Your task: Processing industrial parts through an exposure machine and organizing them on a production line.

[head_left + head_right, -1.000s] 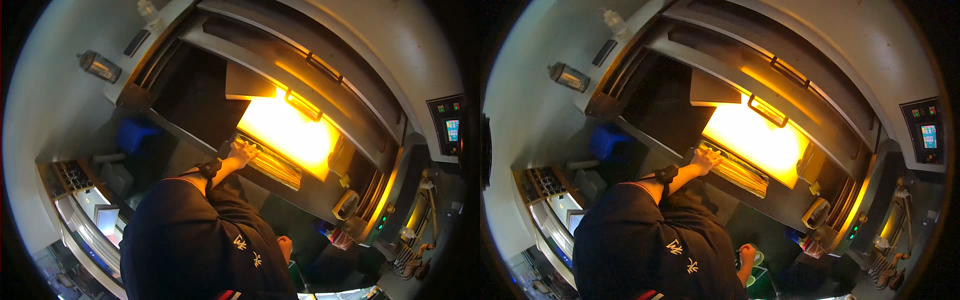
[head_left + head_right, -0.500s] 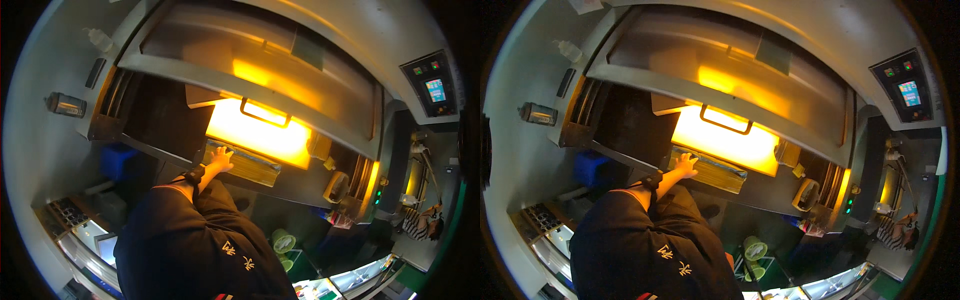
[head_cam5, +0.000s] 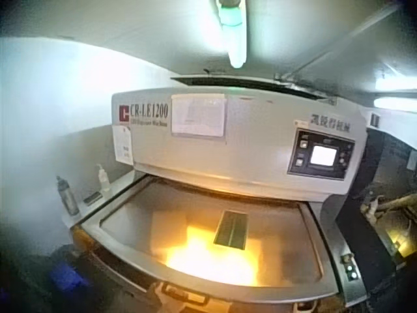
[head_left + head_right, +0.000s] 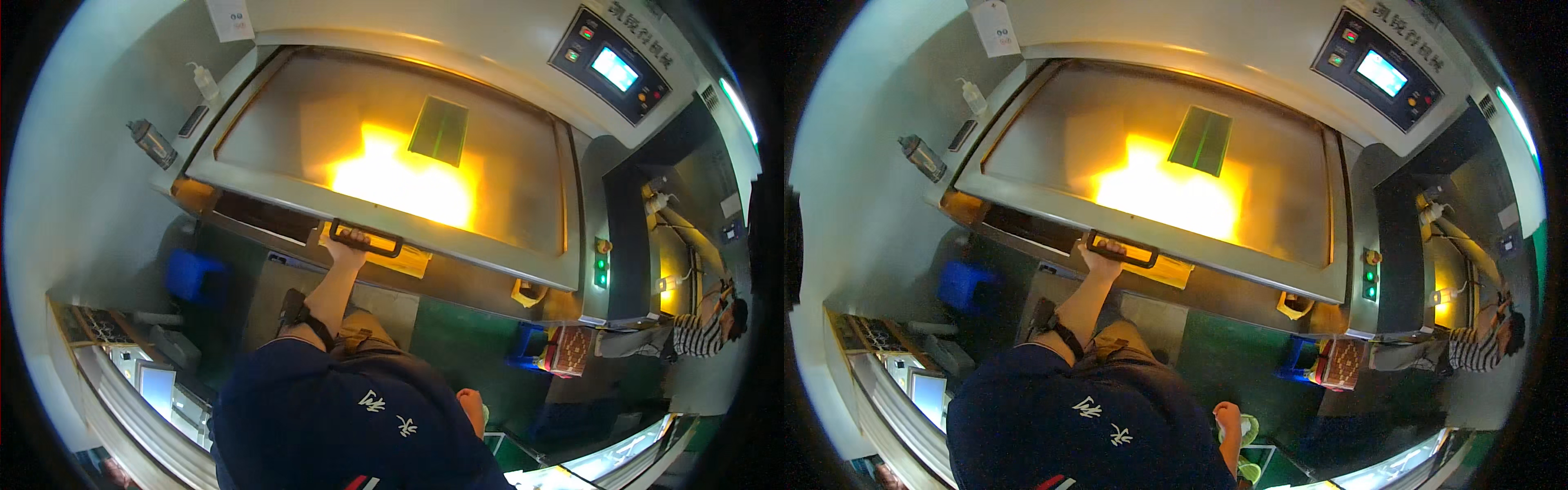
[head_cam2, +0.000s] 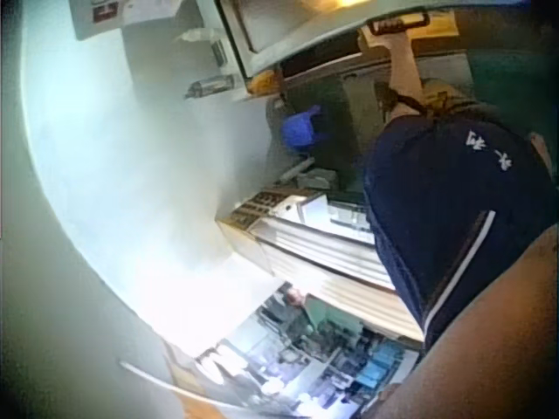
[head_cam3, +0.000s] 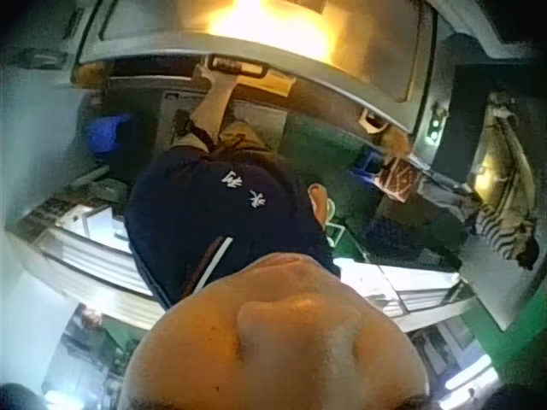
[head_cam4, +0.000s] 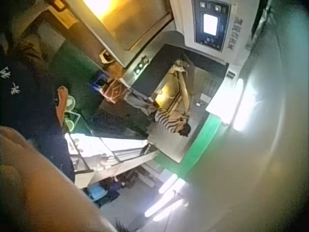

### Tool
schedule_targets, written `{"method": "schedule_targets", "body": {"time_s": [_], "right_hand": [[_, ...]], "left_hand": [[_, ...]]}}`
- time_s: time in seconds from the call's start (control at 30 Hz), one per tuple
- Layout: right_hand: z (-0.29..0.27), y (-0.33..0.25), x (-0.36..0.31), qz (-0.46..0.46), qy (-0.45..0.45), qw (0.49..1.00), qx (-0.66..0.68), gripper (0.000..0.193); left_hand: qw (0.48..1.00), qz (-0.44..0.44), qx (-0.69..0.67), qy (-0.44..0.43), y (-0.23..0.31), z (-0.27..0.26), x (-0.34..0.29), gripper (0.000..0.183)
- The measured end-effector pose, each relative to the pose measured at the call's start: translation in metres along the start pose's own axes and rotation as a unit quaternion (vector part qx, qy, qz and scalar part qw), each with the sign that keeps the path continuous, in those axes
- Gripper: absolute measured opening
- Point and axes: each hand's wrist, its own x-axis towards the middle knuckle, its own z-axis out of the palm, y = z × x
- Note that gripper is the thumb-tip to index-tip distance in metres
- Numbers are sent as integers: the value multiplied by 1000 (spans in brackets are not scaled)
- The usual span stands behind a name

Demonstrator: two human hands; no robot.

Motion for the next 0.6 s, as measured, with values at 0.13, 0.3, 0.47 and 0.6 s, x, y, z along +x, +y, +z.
{"method": "schedule_targets", "body": {"time_s": [0.13,0.3,0.47,0.6], "right_hand": [[17,43,9,-143,-12,989,-28,12],[29,73,24,-69,-65,995,7,13],[36,98,47,-17,-96,995,33,15],[43,108,68,23,-114,993,34,17]], "left_hand": [[1000,17,15,20,7,-17,-63,76],[997,35,41,-49,31,29,-144,68],[976,37,4,-214,30,132,-196,56],[966,74,-44,-243,28,201,-223,61]]}}
